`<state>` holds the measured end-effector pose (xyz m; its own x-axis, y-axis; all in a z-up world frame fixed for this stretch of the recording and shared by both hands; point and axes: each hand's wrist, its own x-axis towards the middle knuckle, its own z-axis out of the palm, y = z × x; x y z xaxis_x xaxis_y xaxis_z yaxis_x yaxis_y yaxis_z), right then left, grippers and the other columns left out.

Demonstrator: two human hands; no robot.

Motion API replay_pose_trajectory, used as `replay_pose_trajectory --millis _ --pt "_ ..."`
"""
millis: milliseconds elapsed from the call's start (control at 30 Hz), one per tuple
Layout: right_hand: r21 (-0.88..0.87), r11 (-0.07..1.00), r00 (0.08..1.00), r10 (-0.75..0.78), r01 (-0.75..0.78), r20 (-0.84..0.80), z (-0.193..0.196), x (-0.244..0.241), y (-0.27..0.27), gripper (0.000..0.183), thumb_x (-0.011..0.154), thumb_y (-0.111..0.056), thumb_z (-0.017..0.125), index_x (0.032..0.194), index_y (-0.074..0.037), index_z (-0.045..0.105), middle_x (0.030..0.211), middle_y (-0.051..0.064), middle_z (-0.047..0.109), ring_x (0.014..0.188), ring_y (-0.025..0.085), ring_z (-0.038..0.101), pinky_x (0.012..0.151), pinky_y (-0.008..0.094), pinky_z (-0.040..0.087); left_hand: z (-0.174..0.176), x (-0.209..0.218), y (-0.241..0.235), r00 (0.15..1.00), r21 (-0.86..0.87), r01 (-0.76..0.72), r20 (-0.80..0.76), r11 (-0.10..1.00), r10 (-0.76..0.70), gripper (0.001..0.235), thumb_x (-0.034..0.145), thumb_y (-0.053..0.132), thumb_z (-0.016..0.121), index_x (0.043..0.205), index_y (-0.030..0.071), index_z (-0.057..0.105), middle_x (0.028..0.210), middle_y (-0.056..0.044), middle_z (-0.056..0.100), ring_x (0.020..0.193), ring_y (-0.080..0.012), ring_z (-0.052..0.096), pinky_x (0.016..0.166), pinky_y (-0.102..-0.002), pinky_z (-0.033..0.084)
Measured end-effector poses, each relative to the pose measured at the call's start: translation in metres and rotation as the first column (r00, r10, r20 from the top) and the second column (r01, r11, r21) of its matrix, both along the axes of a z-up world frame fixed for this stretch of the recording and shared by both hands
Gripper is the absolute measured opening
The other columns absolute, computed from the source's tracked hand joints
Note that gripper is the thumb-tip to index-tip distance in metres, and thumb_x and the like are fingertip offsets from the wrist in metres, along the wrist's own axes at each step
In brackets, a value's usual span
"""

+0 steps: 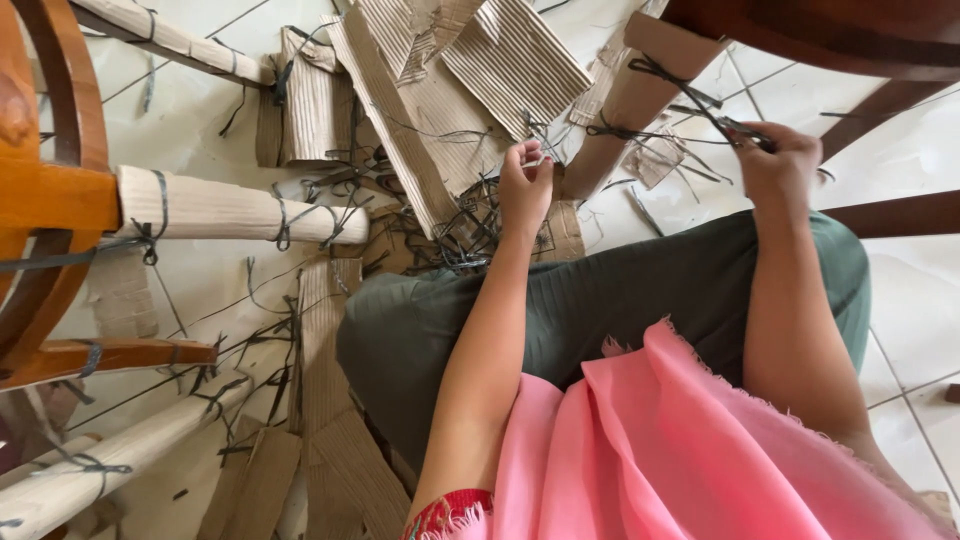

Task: The person sits on the floor and wraps a piece of corrugated cardboard around a wooden chair leg. They secure the cardboard with a dark string, tying it tightly and trimming the excess with scissors. The process is repeated for another chair leg.

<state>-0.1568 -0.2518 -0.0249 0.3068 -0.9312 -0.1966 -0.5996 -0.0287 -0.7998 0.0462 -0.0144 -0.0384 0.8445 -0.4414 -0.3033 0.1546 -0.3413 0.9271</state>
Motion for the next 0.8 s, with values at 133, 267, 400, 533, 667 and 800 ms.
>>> replay_pose_trajectory --millis 133,267,400,533,667,800 --pt "0.044 0.998 0.999 0.036 -0.037 0.038 -0.020 0.011 -0.002 0.015 0.095 -0.023 0.087 0.109 -0.021 0.082 0.074 -0.006 0.066 0.050 0.002 0.043 0.040 0.021 0.035 -0.014 0.000 -0.011 0.997 0.039 0.022 0.068 0.999 -0.025 0.037 0.097 0.030 0.056 0.132 0.018 0.058 0.136 -0.004 0.064 0.117 -0.0198 0.064 0.086 -0.036 0.056" --pt "0.017 0.982 0.968 0.182 -0.188 0.170 -0.029 0.027 0.009 0.015 0.093 -0.020 0.081 0.108 -0.019 0.080 0.078 0.005 0.066 0.071 0.009 0.058 0.059 0.023 0.045 -0.007 0.001 -0.017 0.988 -0.162 0.085 0.142 0.983 -0.062 0.052 0.106 0.014 0.054 0.156 0.020 0.043 0.159 -0.023 0.042 0.150 -0.0430 0.036 0.124 -0.057 0.032" --pt "-0.081 0.892 0.867 0.451 -0.444 0.211 -0.069 0.024 -0.002 0.016 0.098 -0.010 0.082 0.113 -0.009 0.078 0.092 0.016 0.070 0.088 0.010 0.053 0.068 0.028 0.044 0.018 -0.003 -0.016 0.970 -0.166 0.203 0.168 0.965 -0.175 0.047 0.113 0.023 0.046 0.159 0.027 0.040 0.149 -0.018 0.055 0.144 -0.0375 0.049 0.118 -0.055 0.041" --pt "-0.073 0.868 0.862 0.496 -0.491 0.106 -0.046 0.048 0.015 0.020 0.098 -0.024 0.079 0.115 -0.013 0.079 0.094 0.014 0.071 0.079 0.015 0.053 0.069 0.031 0.042 -0.017 -0.003 -0.020 0.942 -0.067 0.250 0.246 0.966 -0.227 0.039 0.112 0.031 0.048 0.150 0.025 0.051 0.137 -0.016 0.065 0.130 -0.0388 0.062 0.109 -0.054 0.050" --pt "0.019 0.902 0.894 0.424 -0.431 0.147 -0.062 0.062 0.024 0.021 0.091 -0.018 0.080 0.111 -0.011 0.078 0.082 0.010 0.069 0.070 0.012 0.059 0.065 0.027 0.045 -0.062 0.005 -0.028 0.946 -0.007 0.212 0.251 0.977 -0.204 0.028 0.106 0.042 0.055 0.130 0.033 0.066 0.112 0.000 0.075 0.107 -0.0268 0.073 0.096 -0.043 0.057" --pt "-0.010 0.894 0.885 0.444 -0.447 0.141 -0.094 0.063 0.011 0.020 0.094 -0.020 0.084 0.113 -0.013 0.079 0.090 0.012 0.073 0.078 0.013 0.062 0.070 0.033 0.050 -0.072 0.005 -0.034 0.937 -0.067 0.129 0.334 0.989 -0.100 0.047 0.100 0.028 0.066 0.145 0.025 0.054 0.129 -0.011 0.065 0.116 -0.0318 0.068 0.096 -0.045 0.059"
